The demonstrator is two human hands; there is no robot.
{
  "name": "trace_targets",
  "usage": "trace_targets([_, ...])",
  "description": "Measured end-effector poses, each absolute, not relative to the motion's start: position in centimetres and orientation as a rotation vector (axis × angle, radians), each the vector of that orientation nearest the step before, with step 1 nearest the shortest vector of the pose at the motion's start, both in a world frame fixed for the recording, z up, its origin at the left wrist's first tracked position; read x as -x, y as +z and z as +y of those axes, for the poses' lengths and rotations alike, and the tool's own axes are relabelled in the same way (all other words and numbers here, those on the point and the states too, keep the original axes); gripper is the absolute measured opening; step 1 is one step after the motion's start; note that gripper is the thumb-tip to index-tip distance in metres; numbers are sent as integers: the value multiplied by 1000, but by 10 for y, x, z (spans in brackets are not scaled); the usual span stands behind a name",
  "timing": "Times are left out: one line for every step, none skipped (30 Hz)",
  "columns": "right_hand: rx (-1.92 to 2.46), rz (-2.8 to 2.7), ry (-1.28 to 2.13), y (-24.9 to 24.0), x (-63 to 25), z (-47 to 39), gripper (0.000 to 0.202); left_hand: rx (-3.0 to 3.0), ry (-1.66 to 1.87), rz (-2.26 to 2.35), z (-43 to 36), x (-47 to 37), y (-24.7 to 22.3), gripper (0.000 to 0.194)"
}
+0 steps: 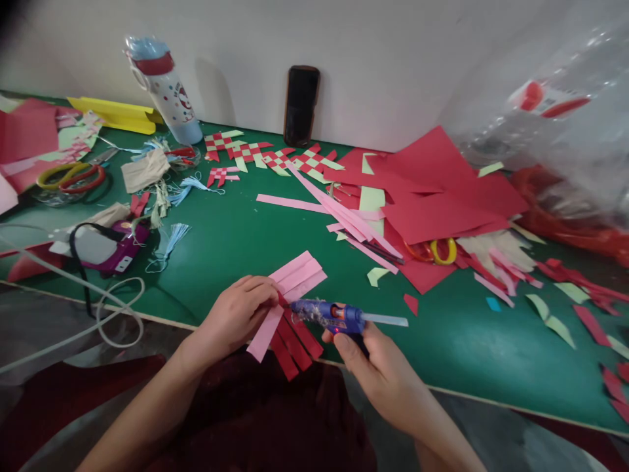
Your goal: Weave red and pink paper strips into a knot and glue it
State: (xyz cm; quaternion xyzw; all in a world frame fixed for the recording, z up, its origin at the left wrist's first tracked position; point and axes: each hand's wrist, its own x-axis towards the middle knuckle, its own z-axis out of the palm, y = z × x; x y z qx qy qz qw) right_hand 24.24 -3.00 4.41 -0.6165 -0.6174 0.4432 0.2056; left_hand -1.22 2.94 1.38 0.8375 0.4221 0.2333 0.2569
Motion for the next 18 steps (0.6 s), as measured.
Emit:
trace_targets([1696,-1686,1264,43,-243,-30,47,-2271,634,1150,29,12,14,15])
trace_targets([1665,-1644,1299,42,-243,-30,46,-2271,634,1153,29,12,14,15])
trace_targets([1631,-1594,1340,41,-243,-30,44,-2272,634,1155,29,12,14,15])
trace_targets([1597,-1537,1374,40,-243,-30,42,-2274,633,1154,29,12,15,15])
trace_targets([1568,-1474,1406,39,-242,-29,40,-2276,632,1153,29,12,15,15])
trace_targets([1548,-1402,1433,38,-241,-28,39,-2277,631,1150,29,12,16,14])
trace_targets([1534,-1324,1461,37,-241,-28,39,-2278,629,1147,29,12,17,14])
trace_targets([1525,-1241,1490,36,-240,-27,38,-2278,626,1146,29,12,17,14])
trace_targets([1519,-1156,1525,34,-240,-27,38,-2277,622,1147,30,12,18,15])
trace_targets([1514,-1073,1565,33,-240,-28,39,-2275,618,1148,30,12,18,15])
trace_targets([1507,-996,1607,32,-241,-28,40,-2272,618,1154,30,12,19,16])
trace_targets([1497,-930,1638,31,-242,-29,40,-2268,618,1161,29,11,19,16])
trace_targets([1486,-877,1655,32,-244,-30,41,-2260,620,1170,29,11,18,16])
trace_targets([1478,-840,1652,33,-247,-31,41,-2249,624,1182,29,11,18,15])
trace_targets([1476,-822,1631,35,-251,-32,40,-2235,628,1199,28,10,18,14])
trace_targets([1483,-821,1587,39,-256,-32,39,-2219,629,1221,28,10,17,14])
trace_targets([1505,-839,1515,42,-263,-33,37,-2204,627,1244,27,9,17,16])
trace_targets([1540,-885,1419,46,-270,-32,37,-2192,626,1263,27,9,17,17])
